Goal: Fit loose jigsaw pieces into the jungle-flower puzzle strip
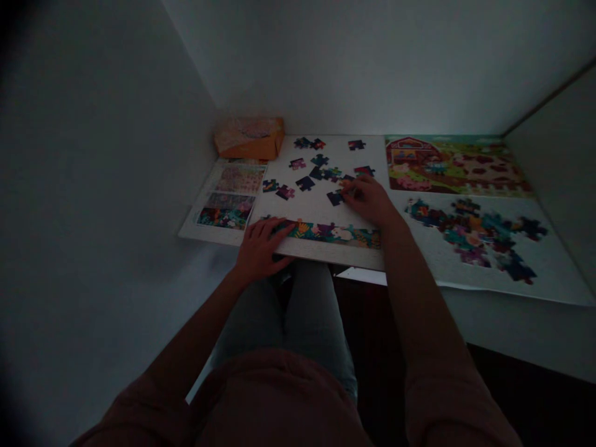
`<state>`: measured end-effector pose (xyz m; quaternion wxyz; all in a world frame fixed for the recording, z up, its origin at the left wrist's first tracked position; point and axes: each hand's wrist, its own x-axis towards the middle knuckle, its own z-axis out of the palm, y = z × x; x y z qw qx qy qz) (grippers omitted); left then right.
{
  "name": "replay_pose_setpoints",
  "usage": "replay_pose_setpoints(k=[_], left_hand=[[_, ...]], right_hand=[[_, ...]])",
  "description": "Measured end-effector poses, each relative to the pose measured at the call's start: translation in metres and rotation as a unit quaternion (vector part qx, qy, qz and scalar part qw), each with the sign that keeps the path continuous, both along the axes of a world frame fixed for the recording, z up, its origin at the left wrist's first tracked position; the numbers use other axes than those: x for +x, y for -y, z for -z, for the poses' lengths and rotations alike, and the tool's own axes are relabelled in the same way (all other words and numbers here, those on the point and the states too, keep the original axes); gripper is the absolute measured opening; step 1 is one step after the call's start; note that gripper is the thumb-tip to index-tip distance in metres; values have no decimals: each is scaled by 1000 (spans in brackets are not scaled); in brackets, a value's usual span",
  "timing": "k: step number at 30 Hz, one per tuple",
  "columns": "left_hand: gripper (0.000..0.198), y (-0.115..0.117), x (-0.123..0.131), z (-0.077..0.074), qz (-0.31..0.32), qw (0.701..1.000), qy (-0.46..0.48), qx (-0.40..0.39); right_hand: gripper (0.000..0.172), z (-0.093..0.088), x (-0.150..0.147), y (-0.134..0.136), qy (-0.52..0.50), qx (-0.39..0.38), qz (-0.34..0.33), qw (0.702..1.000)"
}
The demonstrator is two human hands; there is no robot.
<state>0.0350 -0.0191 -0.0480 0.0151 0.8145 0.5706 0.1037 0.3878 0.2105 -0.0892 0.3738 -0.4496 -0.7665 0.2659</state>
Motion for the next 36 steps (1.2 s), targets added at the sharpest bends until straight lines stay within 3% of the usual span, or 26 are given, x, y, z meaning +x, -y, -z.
replay_pose_setpoints(k=[11,17,26,36], left_hand=[[82,0,-1,4,-1,1000,1,2],[86,-1,-1,2,7,1000,8,11],[67,-5,0,5,-10,999,44,1],[62,-10,-2,14,-6,997,83,2]], right_hand=[[38,3,2,-3,-58,-14,42,997],[34,1,2,0,-65,-41,26,997],[29,-8,0,2,-51,-52,15,997],[23,-8,-2,0,16,-28,7,999]])
